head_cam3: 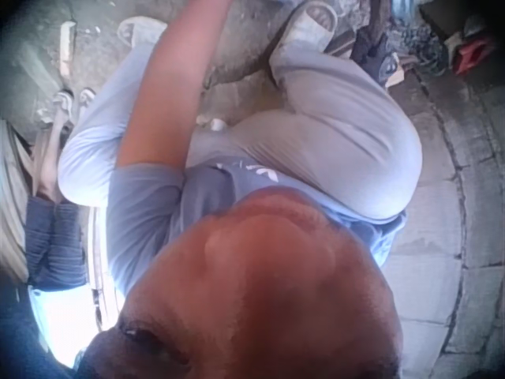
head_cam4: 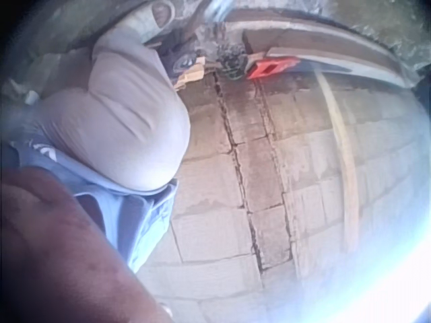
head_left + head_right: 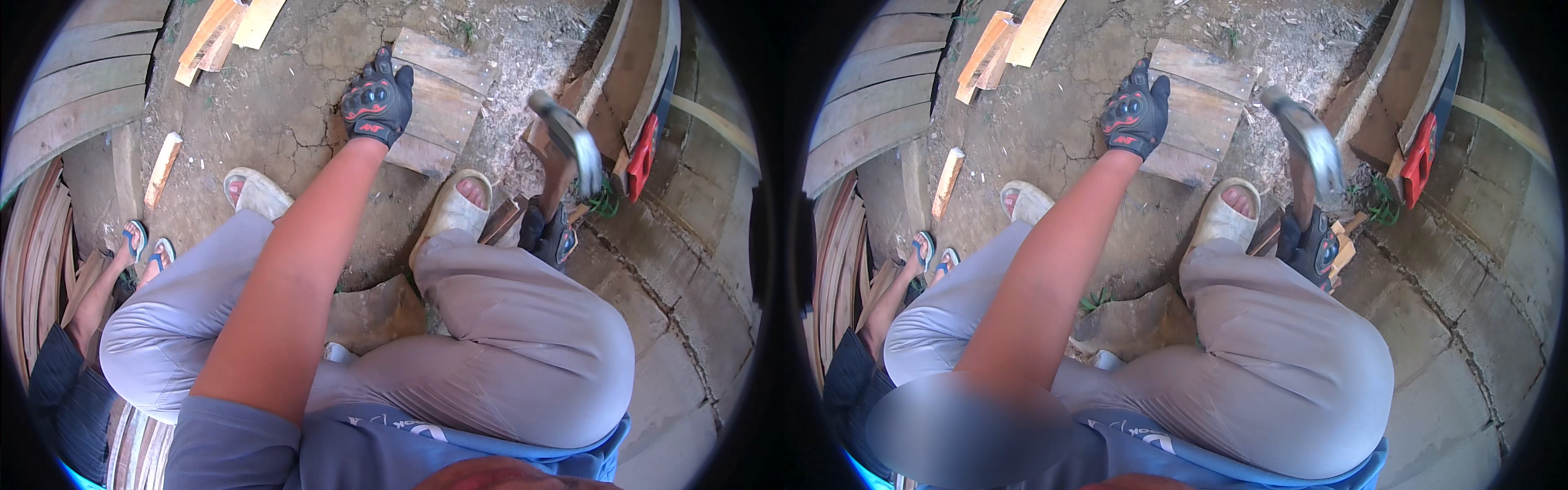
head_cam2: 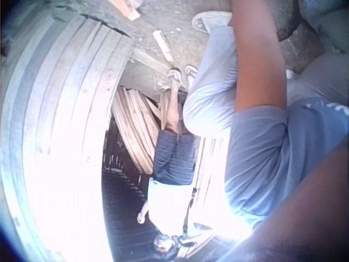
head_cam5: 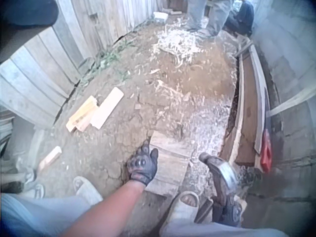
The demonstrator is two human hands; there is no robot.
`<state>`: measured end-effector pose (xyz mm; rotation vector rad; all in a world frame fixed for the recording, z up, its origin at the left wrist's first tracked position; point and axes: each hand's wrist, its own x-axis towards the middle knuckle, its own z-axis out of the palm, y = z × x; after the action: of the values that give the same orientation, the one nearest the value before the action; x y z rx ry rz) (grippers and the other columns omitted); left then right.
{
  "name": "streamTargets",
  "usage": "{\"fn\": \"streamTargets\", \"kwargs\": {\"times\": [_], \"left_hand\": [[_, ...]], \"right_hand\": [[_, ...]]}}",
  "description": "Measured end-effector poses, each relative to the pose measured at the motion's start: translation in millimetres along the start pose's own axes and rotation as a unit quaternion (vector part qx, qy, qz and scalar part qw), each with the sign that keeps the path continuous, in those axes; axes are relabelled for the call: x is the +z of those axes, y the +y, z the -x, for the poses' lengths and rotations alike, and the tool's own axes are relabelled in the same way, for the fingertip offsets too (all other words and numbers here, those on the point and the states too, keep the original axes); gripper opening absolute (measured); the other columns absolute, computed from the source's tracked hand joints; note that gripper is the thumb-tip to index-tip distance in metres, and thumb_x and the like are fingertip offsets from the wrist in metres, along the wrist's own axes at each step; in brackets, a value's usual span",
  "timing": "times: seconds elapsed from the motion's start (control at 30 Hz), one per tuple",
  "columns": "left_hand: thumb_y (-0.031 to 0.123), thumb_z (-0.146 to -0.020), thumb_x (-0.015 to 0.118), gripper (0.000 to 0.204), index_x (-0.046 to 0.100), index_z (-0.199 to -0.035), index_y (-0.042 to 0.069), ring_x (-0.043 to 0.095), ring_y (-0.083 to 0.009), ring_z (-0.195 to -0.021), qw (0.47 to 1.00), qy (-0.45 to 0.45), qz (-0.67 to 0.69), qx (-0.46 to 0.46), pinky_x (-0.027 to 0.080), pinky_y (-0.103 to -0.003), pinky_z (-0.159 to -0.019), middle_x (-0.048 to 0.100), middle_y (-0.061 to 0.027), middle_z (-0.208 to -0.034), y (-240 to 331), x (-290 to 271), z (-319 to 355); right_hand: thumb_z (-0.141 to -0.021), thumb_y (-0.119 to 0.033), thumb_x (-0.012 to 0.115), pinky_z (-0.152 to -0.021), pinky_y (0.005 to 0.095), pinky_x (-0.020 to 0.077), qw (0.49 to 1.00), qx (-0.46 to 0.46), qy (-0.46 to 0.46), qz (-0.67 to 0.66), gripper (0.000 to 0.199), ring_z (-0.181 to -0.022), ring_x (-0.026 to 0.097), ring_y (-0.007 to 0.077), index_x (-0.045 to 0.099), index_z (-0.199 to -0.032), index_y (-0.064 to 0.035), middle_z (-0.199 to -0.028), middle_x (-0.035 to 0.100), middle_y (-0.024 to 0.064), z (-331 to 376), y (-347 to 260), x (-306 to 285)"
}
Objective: The person sits on the ground and uses a hammer to drive nails into a small wooden plank. They repeatedly strike the nails to secure them into the wood, occasionally adjusting the plank's position.
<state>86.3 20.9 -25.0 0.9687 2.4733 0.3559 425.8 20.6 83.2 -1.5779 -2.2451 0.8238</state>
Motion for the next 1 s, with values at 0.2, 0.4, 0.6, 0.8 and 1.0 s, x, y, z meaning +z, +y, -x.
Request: {"fn": "streamTargets", "kwargs": {"times": [0.2,0.4,0.6,0.8,1.0], "left_hand": [[0.053,-0.109,0.046,0.066,0.045,-0.162,0.013,0.063,-0.0448,-0.131,1.000,-0.008,0.005,0.020,0.049,-0.054,-0.111,0.063,-0.0227,-0.147,6.5,3.1,2.1],[0.053,-0.109,0.045,0.066,0.046,-0.161,0.013,0.063,-0.0444,-0.132,1.000,-0.008,0.004,0.004,0.049,-0.054,-0.111,0.063,-0.0228,-0.148,0.9,-2.8,-1.7],[0.054,-0.109,0.046,0.066,0.047,-0.161,0.013,0.063,-0.0444,-0.132,1.000,-0.011,0.007,0.018,0.049,-0.054,-0.111,0.064,-0.0236,-0.147,6.7,2.1,-2.4],[0.057,-0.109,0.043,0.068,0.047,-0.160,0.012,0.069,-0.0415,-0.121,0.999,0.012,-0.040,0.028,0.054,-0.055,-0.103,0.068,-0.0224,-0.139,-0.1,5.6,-0.4],[0.057,-0.109,0.044,0.070,0.044,-0.162,0.012,0.069,-0.0425,-0.122,0.998,0.034,-0.027,0.035,0.054,-0.056,-0.103,0.067,-0.0224,-0.142,-1.6,7.7,-2.6]], "right_hand": [[-0.107,-0.031,0.065,-0.060,0.0517,0.0505,0.959,-0.033,-0.172,0.224,0.022,-0.065,0.069,0.0398,0.070,-0.106,-0.0096,-0.078,0.070,0.0180,1.8,63.0,45.2],[-0.106,-0.029,0.065,-0.064,0.0525,0.0519,0.987,0.009,-0.137,0.083,0.026,-0.076,0.072,0.0418,0.069,-0.117,-0.0064,-0.087,0.071,0.0219,-10.1,5.1,-8.7],[-0.107,-0.029,0.064,-0.064,0.0521,0.0520,0.973,-0.011,-0.150,0.178,0.026,-0.076,0.072,0.0416,0.069,-0.117,-0.0064,-0.087,0.071,0.0218,9.7,44.7,40.4],[-0.107,-0.030,0.064,-0.064,0.0518,0.0521,0.980,0.011,-0.156,0.122,0.026,-0.076,0.072,0.0413,0.069,-0.117,-0.0063,-0.087,0.070,0.0216,-4.4,2.2,10.7],[-0.107,-0.030,0.063,-0.065,0.0514,0.0521,0.992,-0.045,-0.085,0.077,0.026,-0.076,0.072,0.0410,0.069,-0.117,-0.0063,-0.086,0.070,0.0215,8.3,25.4,24.3]]}}
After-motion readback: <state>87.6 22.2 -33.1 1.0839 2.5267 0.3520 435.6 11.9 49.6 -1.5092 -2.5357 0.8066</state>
